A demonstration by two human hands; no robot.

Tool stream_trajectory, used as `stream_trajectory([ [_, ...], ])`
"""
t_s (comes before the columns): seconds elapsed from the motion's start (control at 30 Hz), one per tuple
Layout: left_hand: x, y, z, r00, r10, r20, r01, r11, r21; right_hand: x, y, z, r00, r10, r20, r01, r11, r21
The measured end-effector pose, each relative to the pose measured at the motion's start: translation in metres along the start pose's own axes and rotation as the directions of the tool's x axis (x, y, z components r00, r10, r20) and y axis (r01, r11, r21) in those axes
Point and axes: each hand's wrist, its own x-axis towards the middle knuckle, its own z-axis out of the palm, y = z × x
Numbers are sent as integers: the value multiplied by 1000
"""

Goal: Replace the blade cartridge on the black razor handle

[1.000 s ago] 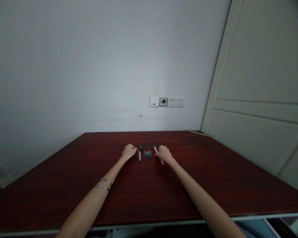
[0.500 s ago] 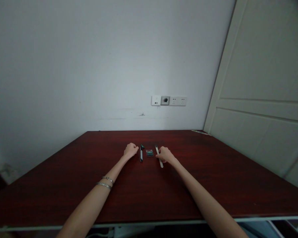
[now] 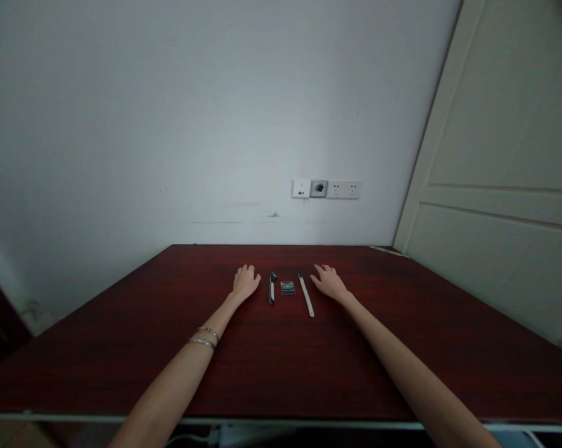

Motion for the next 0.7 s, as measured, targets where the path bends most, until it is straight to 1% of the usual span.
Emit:
stream_trajectory([
  [0.1, 4, -4, 10, 998, -22, 52, 20, 999, 43, 3, 11, 8, 991, -102, 89, 103, 995, -6],
  [0.17, 7, -5, 15, 995, -38, 90, 33, 998, 55, 4, 15, 11, 985, -129, 116, 130, 992, 6],
  [0.33, 11, -5, 19, 992, -9, 129, -1, 997, 79, 5, 16, 13, 989, -113, 91, 113, 994, 8],
  [0.47, 13, -5, 18, 993, 14, 114, -25, 995, 96, 5, 17, 15, 992, -106, 68, 106, 994, 9],
  [0.6, 12, -5, 18, 996, 13, 91, -21, 996, 89, 6, 19, 17, 993, -106, 50, 105, 994, 20],
  [0.7, 11, -6, 18, 995, 10, 99, -18, 996, 83, 6, 19, 17, 993, -102, 51, 101, 995, 28],
])
